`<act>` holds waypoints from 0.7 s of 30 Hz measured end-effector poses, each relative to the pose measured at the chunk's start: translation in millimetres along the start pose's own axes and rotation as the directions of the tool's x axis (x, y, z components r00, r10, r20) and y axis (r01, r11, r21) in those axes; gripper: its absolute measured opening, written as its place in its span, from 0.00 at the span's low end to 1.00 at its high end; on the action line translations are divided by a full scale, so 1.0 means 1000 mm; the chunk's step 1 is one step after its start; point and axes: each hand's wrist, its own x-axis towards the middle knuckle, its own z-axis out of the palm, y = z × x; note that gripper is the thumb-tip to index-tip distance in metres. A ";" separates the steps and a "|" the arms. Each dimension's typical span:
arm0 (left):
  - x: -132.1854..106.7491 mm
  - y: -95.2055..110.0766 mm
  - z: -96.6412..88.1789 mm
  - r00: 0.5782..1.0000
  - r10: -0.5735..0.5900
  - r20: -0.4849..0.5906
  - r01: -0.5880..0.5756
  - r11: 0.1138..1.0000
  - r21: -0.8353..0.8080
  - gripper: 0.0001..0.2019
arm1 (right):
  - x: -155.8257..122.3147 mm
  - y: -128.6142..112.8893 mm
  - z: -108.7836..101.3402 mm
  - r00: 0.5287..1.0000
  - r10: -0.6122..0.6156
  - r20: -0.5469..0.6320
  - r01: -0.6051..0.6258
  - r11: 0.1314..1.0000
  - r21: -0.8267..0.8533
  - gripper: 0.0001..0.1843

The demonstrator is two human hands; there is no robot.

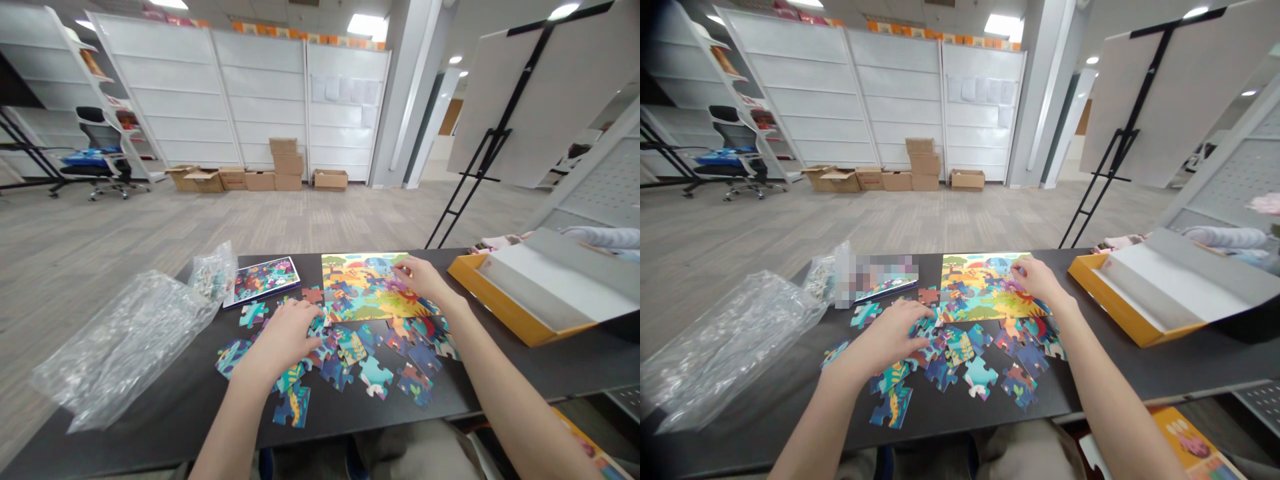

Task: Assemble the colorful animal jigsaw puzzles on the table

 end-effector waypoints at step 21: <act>-0.011 0.020 0.002 0.996 -0.085 0.036 0.080 0.989 0.126 0.21 | 0.000 0.003 0.007 1.000 -0.009 0.019 0.008 1.000 0.011 0.13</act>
